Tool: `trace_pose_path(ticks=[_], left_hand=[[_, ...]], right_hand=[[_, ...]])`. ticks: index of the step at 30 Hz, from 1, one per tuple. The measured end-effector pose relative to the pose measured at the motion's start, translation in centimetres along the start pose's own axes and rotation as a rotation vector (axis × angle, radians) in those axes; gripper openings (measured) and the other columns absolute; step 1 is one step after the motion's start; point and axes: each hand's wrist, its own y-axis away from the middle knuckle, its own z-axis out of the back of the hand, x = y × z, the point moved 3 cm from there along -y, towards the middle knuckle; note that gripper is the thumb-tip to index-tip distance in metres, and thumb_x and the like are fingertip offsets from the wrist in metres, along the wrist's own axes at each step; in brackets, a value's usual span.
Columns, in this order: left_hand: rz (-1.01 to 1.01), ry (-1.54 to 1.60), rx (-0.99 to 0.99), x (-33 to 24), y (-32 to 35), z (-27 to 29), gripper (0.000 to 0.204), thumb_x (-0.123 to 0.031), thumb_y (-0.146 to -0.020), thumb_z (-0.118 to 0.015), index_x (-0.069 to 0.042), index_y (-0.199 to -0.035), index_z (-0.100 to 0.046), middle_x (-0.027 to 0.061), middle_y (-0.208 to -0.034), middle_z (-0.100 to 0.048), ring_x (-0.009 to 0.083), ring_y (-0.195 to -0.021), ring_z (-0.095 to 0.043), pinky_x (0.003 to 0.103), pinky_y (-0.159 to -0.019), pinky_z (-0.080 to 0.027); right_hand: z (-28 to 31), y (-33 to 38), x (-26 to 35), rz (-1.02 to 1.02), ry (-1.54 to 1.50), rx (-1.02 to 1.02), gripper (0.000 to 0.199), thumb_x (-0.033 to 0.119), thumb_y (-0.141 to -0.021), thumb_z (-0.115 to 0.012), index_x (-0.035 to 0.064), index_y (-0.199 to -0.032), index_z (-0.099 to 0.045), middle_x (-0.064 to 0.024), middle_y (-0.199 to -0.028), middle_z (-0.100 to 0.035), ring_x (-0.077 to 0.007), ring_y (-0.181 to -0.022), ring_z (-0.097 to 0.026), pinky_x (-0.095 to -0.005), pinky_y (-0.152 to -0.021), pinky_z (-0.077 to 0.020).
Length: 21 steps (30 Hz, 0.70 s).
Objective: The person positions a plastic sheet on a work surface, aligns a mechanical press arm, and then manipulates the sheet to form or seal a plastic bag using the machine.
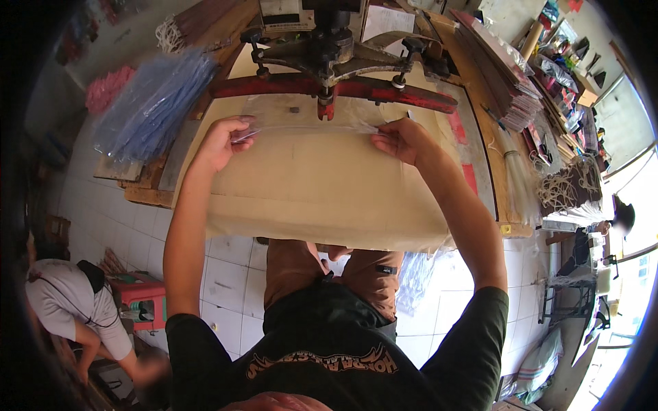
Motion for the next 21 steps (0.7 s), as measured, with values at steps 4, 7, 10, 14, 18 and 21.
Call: trace_pose_path(ticks=[4,7,10,14,18,21], left_hand=[[-0.032,-0.007,0.047,-0.1,-1.7,-2.2,0.033,-0.006,-0.091,-0.066,0.005,-0.122,-0.063,0.0135,-0.100,-0.069,0.0247,-0.081,-0.073,0.030,-0.067,-0.063],[-0.035,-0.001,0.033,-0.1,-3.4,-3.6,0.037,-0.001,-0.092,-0.064,0.002,-0.129,-0.062,0.0133,-0.104,-0.068,0.0263,-0.084,-0.073,0.032,-0.068,-0.064],[-0.024,-0.009,0.021,0.7,-5.6,-4.0,0.039,0.001,-0.094,-0.063,0.000,-0.133,-0.062,0.0138,-0.109,-0.069,0.0257,-0.086,-0.073,0.033,-0.069,-0.065],[-0.009,-0.055,0.007,0.3,-5.5,-5.3,0.038,0.004,-0.095,-0.062,-0.001,-0.133,-0.065,0.0146,-0.114,-0.071,0.0241,-0.089,-0.073,0.036,-0.071,-0.067],[-0.005,-0.077,-0.037,0.4,-5.2,-5.7,0.032,0.004,-0.096,-0.061,0.002,-0.127,-0.069,0.0129,-0.111,-0.072,0.0215,-0.094,-0.072,0.034,-0.071,-0.067],[-0.034,-0.073,-0.078,0.6,-5.3,-6.0,0.033,-0.001,-0.098,-0.063,0.002,-0.131,-0.066,0.0120,-0.109,-0.072,0.0224,-0.095,-0.072,0.033,-0.075,-0.066]], right_hand=[[2.3,0.6,1.7,0.081,0.032,0.004,0.019,0.003,-0.098,-0.056,-0.0088,-0.112,-0.064,-0.0192,-0.097,-0.072,-0.0271,-0.084,-0.076,-0.0358,-0.074,-0.0678],[3.1,0.7,2.7,0.145,0.054,0.000,0.020,0.004,-0.098,-0.058,-0.0076,-0.113,-0.065,-0.0186,-0.097,-0.073,-0.0269,-0.081,-0.076,-0.0353,-0.073,-0.0676],[3.5,0.4,3.8,0.180,0.123,0.018,0.023,0.005,-0.098,-0.058,-0.0062,-0.116,-0.065,-0.0185,-0.097,-0.073,-0.0270,-0.078,-0.076,-0.0355,-0.070,-0.0664],[4.0,1.2,3.4,0.263,0.283,-0.014,0.032,0.004,-0.098,-0.057,-0.0028,-0.130,-0.061,-0.0205,-0.102,-0.074,-0.0273,-0.079,-0.077,-0.0354,-0.065,-0.0641],[3.4,2.3,2.9,0.273,0.309,-0.060,0.036,-0.001,-0.097,-0.060,-0.0010,-0.132,-0.058,-0.0202,-0.105,-0.074,-0.0262,-0.081,-0.078,-0.0335,-0.063,-0.0637],[3.2,2.2,2.9,0.295,0.315,-0.093,0.034,-0.001,-0.097,-0.061,-0.0003,-0.130,-0.059,-0.0190,-0.106,-0.074,-0.0259,-0.082,-0.078,-0.0334,-0.063,-0.0635]])
